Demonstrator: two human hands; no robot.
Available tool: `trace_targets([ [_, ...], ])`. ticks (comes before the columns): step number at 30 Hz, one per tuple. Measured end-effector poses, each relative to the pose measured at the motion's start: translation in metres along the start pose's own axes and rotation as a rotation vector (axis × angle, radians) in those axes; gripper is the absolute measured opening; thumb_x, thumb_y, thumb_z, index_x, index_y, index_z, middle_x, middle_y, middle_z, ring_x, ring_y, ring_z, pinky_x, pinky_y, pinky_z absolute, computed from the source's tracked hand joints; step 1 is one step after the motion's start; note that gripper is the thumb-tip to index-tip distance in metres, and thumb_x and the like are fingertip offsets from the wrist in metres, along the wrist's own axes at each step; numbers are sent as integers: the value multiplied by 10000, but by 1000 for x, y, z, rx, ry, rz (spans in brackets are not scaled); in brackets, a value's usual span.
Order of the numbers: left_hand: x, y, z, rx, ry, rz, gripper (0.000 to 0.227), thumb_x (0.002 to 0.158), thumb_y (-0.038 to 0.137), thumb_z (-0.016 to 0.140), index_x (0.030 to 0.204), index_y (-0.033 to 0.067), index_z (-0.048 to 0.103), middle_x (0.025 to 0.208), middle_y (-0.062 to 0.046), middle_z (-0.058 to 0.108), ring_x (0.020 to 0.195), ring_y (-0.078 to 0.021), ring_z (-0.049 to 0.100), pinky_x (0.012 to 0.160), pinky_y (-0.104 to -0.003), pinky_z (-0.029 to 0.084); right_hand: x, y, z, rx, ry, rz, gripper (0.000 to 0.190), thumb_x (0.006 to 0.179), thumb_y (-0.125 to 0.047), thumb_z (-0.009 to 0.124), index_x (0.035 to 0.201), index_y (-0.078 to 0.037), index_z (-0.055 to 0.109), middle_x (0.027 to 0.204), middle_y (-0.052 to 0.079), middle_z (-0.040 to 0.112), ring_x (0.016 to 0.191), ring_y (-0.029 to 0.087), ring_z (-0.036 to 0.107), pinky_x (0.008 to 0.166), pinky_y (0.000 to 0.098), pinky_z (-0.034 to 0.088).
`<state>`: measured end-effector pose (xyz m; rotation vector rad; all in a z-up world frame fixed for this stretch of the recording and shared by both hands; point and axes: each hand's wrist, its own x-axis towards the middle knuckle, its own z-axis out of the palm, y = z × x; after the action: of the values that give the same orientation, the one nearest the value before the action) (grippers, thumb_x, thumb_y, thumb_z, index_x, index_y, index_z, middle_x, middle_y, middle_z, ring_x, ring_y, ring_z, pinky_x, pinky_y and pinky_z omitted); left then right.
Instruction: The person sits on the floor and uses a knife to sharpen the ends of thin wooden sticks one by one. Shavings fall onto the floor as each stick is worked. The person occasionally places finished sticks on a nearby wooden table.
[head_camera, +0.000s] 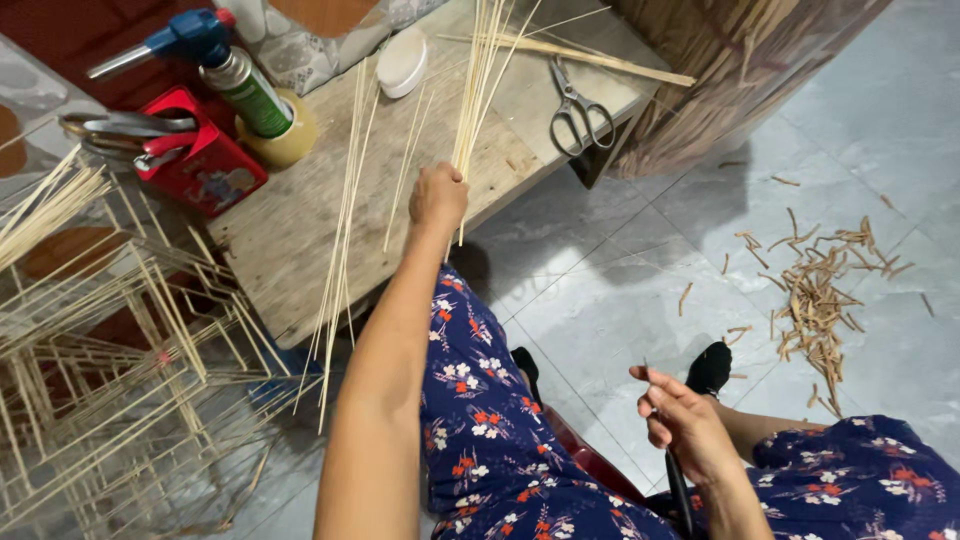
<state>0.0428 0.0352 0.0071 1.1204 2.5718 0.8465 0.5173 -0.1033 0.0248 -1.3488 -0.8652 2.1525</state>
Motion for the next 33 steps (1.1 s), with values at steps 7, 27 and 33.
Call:
trace_targets([
  [7,4,0,31,255,-16,-44,360,862,243,702,1174,66,678,1261,-187,579,1206,-387,553,929,-521,510,8,5,-7,34,67,33,418,960,-207,594,1350,-60,619,747,30,621,465,83,441,430,233,350],
  [27,-17,-10,14,-359,122,2,189,820,207,734,976,105,760,812,-84,764,777,-249,723,754,-390,564,9,4,12,14,28,36,403,953,-201,602,1328,-58,642,743,21,629,465,75,442,432,232,361],
  [33,-42,-12,17,-754,-48,7,243,843,110,739,1082,98,780,772,-4,726,696,-81,643,681,-258,529,3,2,18,7,-11,5,399,953,-197,605,1321,-47,645,735,25,633,461,71,443,429,229,361],
])
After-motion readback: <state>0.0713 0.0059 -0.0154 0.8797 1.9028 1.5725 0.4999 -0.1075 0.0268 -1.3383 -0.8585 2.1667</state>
